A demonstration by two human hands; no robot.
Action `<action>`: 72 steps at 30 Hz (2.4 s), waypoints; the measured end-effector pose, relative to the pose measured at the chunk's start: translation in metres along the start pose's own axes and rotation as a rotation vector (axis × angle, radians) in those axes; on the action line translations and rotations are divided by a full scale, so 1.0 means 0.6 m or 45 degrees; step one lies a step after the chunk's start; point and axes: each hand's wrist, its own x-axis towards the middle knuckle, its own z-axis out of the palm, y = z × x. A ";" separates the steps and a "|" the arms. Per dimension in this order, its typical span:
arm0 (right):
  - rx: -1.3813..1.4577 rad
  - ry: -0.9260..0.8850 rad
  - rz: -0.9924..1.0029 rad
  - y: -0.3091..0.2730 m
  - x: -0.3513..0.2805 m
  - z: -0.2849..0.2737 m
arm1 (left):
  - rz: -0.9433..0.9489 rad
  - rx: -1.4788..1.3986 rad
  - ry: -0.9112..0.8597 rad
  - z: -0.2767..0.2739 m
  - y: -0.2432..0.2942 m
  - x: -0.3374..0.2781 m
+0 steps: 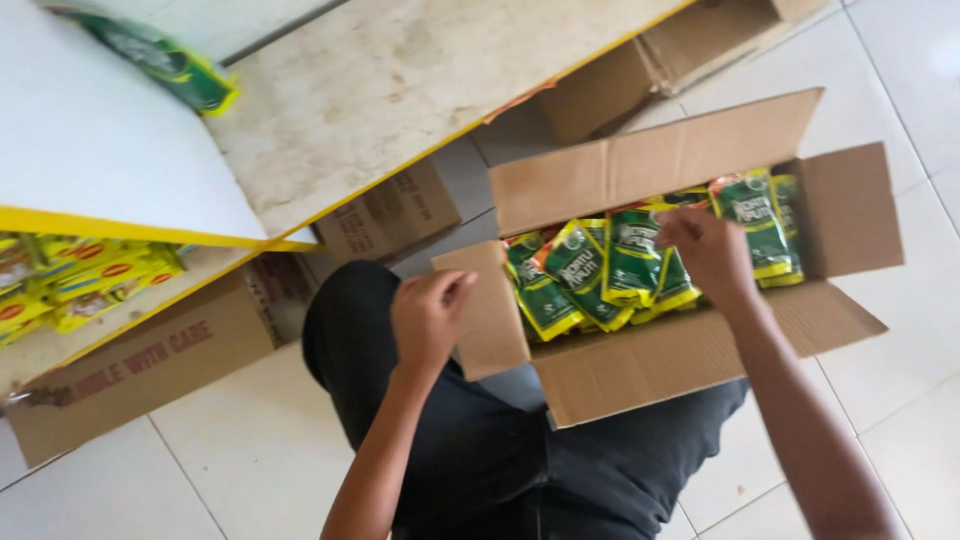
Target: Pack milk powder sachets into a box and stock vinegar sachets onto a low grocery shelf.
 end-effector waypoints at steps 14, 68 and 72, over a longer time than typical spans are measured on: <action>0.022 0.307 0.175 0.124 -0.077 0.076 | -0.182 -0.060 -0.289 0.511 0.069 0.040; 0.447 0.023 -0.850 -0.602 0.208 0.428 | -0.405 0.019 1.119 -0.091 -0.245 0.351; 0.594 -0.105 -0.965 -0.586 0.236 0.463 | -0.471 0.058 1.276 -0.085 -0.244 0.367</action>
